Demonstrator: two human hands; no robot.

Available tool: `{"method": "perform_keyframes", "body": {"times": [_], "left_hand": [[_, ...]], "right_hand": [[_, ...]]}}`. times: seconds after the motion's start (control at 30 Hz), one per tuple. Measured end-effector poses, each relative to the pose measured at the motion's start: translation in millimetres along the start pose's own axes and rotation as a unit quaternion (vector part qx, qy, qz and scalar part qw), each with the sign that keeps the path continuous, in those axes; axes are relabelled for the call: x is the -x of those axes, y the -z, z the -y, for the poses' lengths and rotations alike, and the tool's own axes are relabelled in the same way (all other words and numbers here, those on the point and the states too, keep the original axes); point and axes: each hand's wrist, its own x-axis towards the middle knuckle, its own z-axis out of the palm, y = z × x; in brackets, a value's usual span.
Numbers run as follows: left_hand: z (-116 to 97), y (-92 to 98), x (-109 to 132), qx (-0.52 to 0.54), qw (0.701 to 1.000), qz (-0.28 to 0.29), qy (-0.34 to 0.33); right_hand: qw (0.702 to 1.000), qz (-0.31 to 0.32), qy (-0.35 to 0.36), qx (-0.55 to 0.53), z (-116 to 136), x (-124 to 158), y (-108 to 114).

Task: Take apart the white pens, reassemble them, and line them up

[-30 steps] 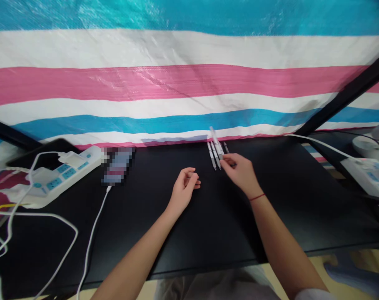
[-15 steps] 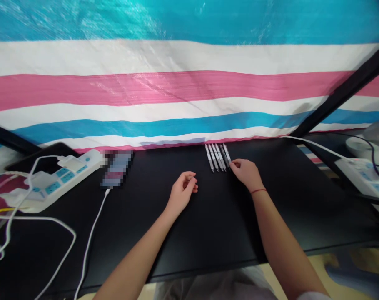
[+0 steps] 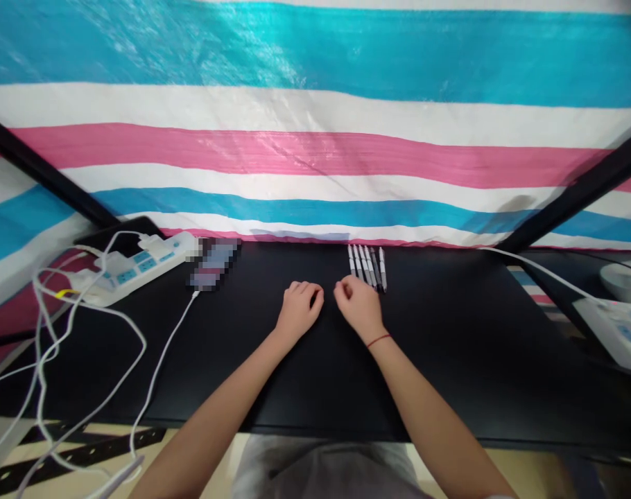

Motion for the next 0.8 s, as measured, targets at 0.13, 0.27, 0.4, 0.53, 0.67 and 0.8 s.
{"method": "perform_keyframes", "body": {"times": [0.13,0.27,0.4,0.53,0.67,0.8], "left_hand": [[-1.1,-2.7,2.9,-0.076,0.996,0.016,0.031],[0.3,-4.8,5.1,-0.105,0.994,0.025,0.03],[0.7,-5.4,3.7,-0.152,0.986,0.054,0.029],[2.4,-2.6,-3.3,-0.189,0.977,0.098,0.017],[7.8,1.6,-9.8,-0.176,0.978,0.112,0.031],[14.9,5.4,-10.8,-0.132,0.984,0.112,0.03]], "right_hand": [[0.993,0.091,0.04,0.057,18.7,8.2,-20.6],[0.987,0.11,0.052,0.102,15.6,7.3,-25.4],[0.981,0.133,0.061,0.127,15.5,5.0,-25.8],[0.978,0.137,0.049,0.151,20.6,4.9,-28.5],[0.975,0.127,0.047,0.173,25.4,6.7,-31.4],[0.971,0.133,0.069,0.189,26.7,7.8,-32.0]]}}
